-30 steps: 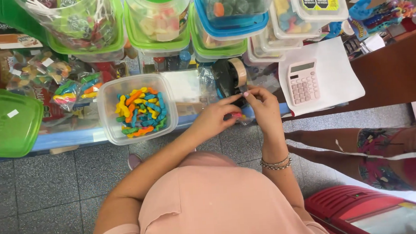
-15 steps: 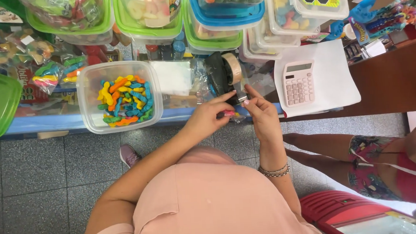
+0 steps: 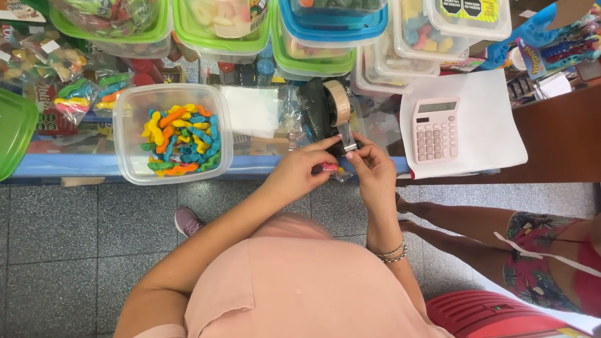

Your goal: Packaging small candies into individual plastic bags at a store counter.

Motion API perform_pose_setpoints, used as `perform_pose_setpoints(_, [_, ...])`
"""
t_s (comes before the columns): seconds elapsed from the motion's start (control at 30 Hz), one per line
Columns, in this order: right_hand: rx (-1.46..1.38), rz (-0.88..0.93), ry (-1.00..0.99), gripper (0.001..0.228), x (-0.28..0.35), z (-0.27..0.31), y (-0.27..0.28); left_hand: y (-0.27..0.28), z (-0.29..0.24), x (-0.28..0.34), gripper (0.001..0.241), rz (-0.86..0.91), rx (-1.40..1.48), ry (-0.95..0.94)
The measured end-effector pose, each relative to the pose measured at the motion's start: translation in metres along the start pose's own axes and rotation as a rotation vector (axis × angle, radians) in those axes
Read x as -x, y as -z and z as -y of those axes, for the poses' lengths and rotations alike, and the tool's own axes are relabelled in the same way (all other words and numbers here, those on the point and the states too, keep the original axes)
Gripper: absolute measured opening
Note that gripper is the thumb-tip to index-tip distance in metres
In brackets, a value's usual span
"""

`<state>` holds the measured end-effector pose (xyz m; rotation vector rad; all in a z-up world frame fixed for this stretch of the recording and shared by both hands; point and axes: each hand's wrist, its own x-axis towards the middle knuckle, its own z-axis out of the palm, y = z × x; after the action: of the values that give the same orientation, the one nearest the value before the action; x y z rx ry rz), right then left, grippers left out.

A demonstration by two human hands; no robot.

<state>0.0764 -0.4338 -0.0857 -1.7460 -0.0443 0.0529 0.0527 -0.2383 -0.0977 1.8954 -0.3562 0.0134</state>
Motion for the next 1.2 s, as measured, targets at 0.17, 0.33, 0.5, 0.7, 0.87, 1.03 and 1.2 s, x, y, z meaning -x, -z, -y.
perform_pose_setpoints(0.17, [0.081,0.015,0.023,0.013,0.000,0.006,0.000,0.002,-0.003,-0.002,0.017,0.007,-0.013,-0.014])
perform_pose_setpoints(0.33, [0.139,0.026,0.039,0.014,-0.005,-0.003,0.008,0.013,-0.013,-0.003,0.017,0.027,-0.014,-0.032])
perform_pose_setpoints(0.5, [0.173,-0.008,-0.024,0.007,0.006,0.008,0.014,0.015,-0.012,0.003,0.018,0.020,-0.047,-0.055])
perform_pose_setpoints(0.7, [0.157,-0.205,0.273,0.003,0.042,0.058,0.009,0.028,-0.035,0.025,0.022,-0.038,0.331,0.052])
perform_pose_setpoints(0.87, [0.033,-0.218,0.456,0.019,0.074,0.106,-0.041,0.072,-0.060,0.028,0.030,-0.093,0.692,0.181])
perform_pose_setpoints(1.03, [-0.126,-0.109,0.469,0.053,0.085,0.130,-0.099,0.104,-0.058,0.041,0.032,-0.164,0.780,0.197])
perform_pose_setpoints(1.2, [-0.176,-0.120,0.300,0.034,0.081,0.129,-0.139,0.132,-0.063,0.059,0.032,-0.231,0.786,0.163])
